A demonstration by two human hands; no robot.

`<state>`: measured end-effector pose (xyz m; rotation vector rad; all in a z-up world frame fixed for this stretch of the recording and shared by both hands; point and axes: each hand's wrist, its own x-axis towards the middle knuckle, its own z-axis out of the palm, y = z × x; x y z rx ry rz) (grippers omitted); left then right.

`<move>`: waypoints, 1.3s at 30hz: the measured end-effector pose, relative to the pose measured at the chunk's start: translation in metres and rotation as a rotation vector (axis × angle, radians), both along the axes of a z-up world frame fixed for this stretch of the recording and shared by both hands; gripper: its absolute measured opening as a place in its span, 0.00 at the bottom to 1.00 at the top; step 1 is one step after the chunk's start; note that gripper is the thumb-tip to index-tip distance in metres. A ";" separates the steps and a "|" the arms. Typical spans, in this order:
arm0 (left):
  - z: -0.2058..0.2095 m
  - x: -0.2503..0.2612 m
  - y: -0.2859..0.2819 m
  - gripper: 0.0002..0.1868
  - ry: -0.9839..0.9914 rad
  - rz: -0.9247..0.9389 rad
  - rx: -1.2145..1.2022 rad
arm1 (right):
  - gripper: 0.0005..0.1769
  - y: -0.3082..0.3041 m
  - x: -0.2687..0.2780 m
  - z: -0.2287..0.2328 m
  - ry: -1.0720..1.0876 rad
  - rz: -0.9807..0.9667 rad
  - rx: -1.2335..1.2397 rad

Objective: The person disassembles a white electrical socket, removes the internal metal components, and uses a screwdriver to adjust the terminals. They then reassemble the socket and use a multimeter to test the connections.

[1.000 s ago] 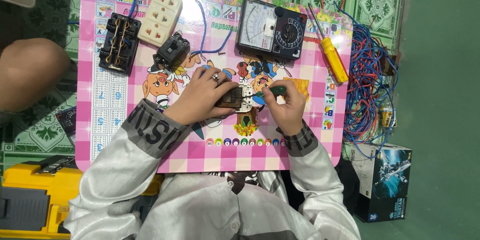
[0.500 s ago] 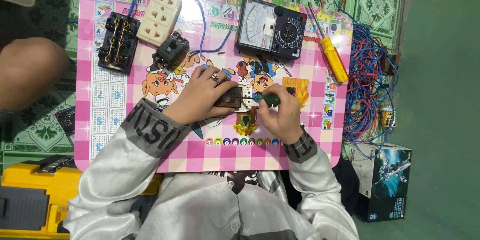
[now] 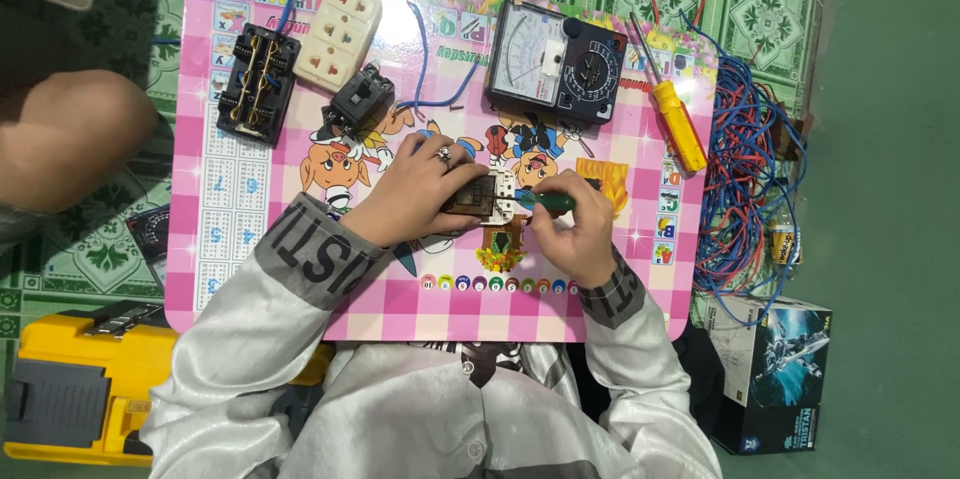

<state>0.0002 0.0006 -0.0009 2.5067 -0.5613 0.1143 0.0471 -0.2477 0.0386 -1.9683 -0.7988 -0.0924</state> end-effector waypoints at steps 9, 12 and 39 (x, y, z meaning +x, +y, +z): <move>0.000 -0.001 0.000 0.31 -0.017 0.003 -0.010 | 0.09 0.007 0.001 0.005 0.011 0.021 -0.031; -0.001 -0.001 0.000 0.31 -0.011 0.005 -0.010 | 0.10 0.012 0.005 0.020 0.099 0.055 0.103; -0.005 -0.001 0.000 0.32 -0.014 0.007 -0.004 | 0.04 0.016 0.005 -0.008 0.114 0.135 -0.411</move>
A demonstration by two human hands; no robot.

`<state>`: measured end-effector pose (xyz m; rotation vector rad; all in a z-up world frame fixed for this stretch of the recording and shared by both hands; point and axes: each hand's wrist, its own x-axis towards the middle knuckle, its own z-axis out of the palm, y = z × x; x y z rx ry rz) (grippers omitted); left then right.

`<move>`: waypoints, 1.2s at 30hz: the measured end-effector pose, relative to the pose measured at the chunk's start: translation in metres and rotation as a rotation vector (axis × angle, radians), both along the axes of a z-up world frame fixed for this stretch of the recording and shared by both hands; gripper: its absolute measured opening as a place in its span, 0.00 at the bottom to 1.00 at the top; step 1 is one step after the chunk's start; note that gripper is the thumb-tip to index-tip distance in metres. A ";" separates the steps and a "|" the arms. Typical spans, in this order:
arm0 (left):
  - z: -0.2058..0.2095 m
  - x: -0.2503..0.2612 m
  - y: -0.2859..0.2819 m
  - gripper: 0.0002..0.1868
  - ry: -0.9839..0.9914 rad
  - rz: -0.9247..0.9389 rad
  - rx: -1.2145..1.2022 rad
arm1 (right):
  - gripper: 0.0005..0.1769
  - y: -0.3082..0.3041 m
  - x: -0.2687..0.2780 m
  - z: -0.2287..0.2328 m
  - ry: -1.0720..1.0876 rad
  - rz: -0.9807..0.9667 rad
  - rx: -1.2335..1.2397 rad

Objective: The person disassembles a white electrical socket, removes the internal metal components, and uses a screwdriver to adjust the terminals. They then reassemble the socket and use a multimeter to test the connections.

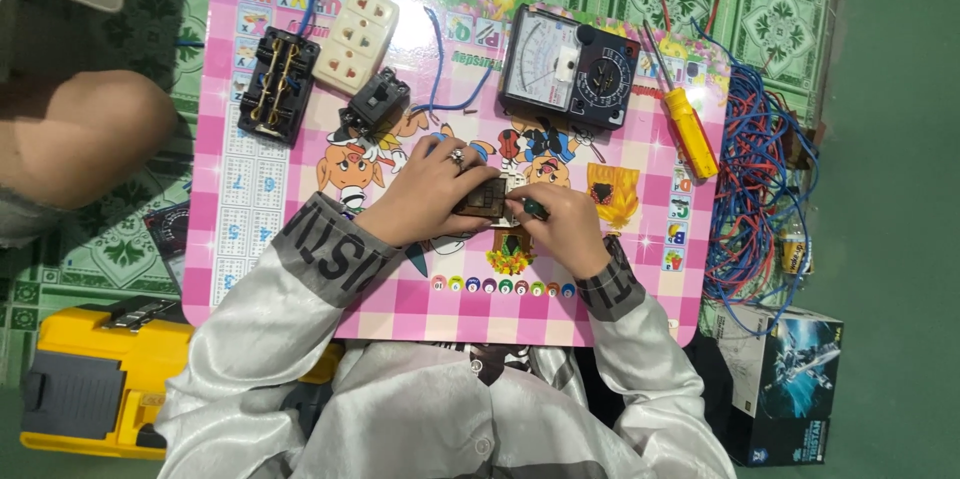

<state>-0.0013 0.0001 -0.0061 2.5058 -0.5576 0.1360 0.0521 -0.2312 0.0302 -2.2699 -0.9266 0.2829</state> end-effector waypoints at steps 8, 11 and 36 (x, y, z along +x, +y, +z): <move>-0.002 -0.001 0.001 0.32 -0.016 0.003 -0.004 | 0.06 0.001 -0.001 -0.006 -0.003 -0.007 0.008; 0.000 -0.001 0.002 0.32 -0.010 0.002 -0.008 | 0.06 0.000 -0.001 -0.011 0.006 -0.019 0.017; 0.003 -0.001 0.002 0.31 -0.011 -0.009 -0.007 | 0.08 0.003 -0.002 0.000 0.088 -0.070 0.001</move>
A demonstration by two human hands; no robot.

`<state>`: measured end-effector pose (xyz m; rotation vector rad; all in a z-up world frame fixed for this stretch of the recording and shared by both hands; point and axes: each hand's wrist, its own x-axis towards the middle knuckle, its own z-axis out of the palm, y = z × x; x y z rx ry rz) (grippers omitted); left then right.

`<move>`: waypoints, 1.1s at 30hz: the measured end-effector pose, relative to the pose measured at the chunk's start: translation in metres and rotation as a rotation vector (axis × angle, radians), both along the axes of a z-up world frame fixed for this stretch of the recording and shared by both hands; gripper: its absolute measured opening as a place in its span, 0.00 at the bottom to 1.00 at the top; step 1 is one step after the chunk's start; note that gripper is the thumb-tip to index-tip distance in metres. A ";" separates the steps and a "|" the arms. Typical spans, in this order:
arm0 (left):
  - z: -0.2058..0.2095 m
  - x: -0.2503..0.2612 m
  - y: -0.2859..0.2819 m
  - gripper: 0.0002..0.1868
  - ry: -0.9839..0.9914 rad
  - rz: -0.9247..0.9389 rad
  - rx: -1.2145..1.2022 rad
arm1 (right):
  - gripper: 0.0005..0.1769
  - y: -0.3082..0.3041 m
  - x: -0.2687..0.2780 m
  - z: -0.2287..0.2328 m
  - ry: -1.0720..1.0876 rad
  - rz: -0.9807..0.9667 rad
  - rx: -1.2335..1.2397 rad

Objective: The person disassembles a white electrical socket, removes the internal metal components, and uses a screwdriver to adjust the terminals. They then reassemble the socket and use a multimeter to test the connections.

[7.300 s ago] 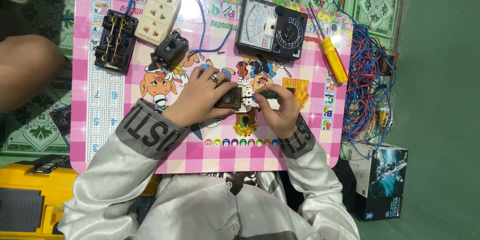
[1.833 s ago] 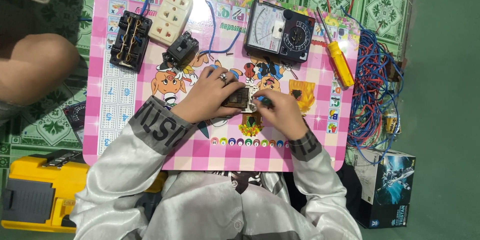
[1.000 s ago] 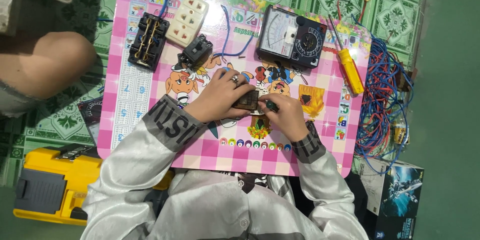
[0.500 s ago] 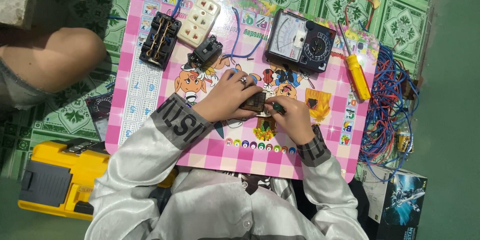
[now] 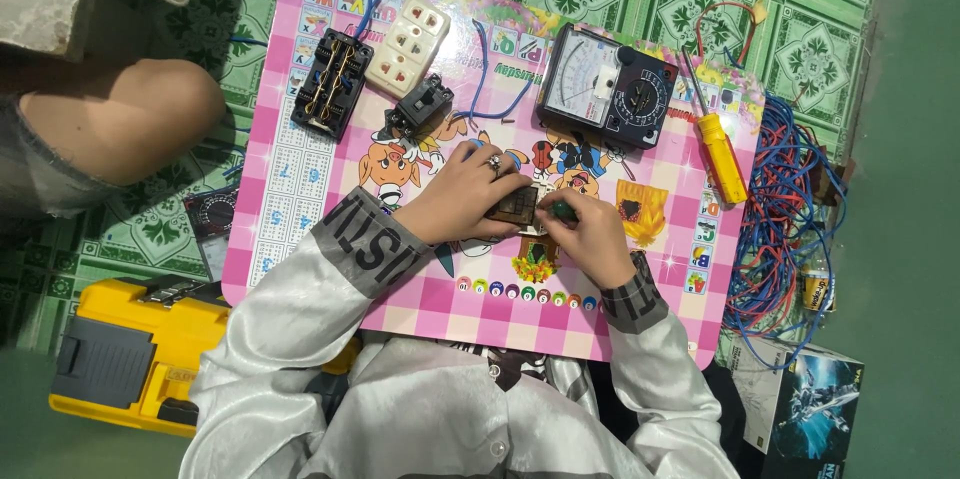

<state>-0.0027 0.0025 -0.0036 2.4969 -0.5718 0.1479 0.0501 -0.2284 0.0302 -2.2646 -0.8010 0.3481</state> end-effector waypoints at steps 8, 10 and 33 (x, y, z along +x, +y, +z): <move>-0.004 0.000 -0.001 0.31 -0.013 0.009 -0.017 | 0.06 0.002 0.000 0.000 -0.009 0.012 0.012; -0.004 0.000 -0.001 0.31 -0.016 0.007 -0.021 | 0.06 0.003 -0.001 0.001 -0.018 0.012 0.012; 0.002 0.000 0.000 0.33 0.031 -0.002 -0.001 | 0.10 -0.004 0.004 -0.002 0.001 0.071 -0.052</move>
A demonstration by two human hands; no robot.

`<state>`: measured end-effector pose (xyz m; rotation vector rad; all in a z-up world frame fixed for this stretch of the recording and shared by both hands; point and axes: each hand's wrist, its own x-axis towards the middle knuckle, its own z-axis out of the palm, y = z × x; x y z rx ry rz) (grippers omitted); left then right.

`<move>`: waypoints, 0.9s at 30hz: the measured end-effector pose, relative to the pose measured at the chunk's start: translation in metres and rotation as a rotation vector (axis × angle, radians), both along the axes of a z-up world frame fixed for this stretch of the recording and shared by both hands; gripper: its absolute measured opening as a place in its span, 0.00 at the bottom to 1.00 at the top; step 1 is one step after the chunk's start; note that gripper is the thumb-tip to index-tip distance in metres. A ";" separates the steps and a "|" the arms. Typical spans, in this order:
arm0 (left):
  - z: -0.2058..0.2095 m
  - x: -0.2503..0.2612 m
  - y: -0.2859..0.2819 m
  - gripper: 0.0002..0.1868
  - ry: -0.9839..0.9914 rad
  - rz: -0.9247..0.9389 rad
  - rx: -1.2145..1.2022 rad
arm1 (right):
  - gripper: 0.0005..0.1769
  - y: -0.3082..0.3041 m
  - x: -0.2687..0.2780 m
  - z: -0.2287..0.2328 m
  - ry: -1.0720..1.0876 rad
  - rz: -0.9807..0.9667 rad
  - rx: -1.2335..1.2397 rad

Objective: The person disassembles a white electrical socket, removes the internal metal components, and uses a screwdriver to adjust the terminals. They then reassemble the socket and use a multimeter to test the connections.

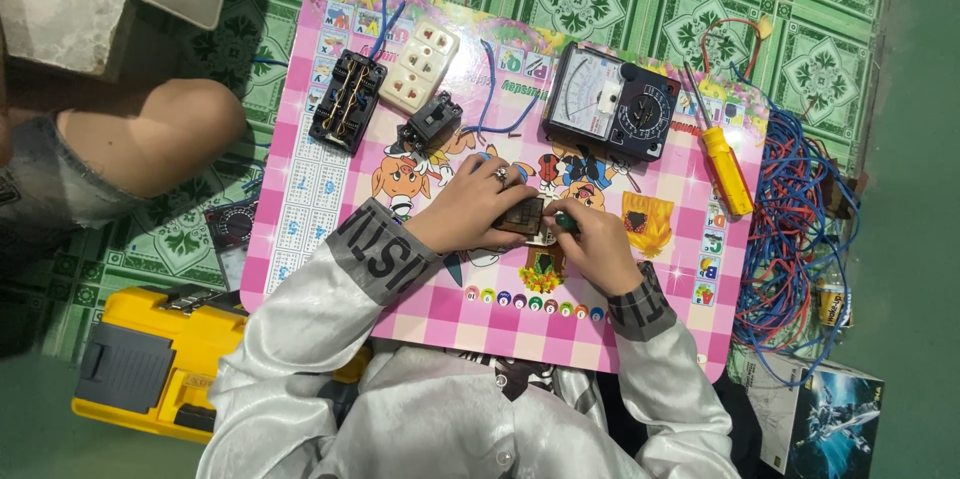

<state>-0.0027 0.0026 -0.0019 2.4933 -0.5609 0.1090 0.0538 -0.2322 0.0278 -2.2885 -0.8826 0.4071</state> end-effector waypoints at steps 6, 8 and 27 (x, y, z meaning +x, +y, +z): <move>0.001 0.000 0.000 0.32 -0.019 0.006 -0.003 | 0.08 -0.005 0.005 0.001 -0.022 -0.082 0.007; -0.001 -0.001 0.000 0.33 -0.028 0.006 0.002 | 0.08 -0.008 0.011 0.002 -0.048 -0.125 -0.008; 0.017 0.002 0.012 0.36 0.081 -0.002 -0.065 | 0.26 -0.020 0.033 0.013 -0.208 -0.100 -0.074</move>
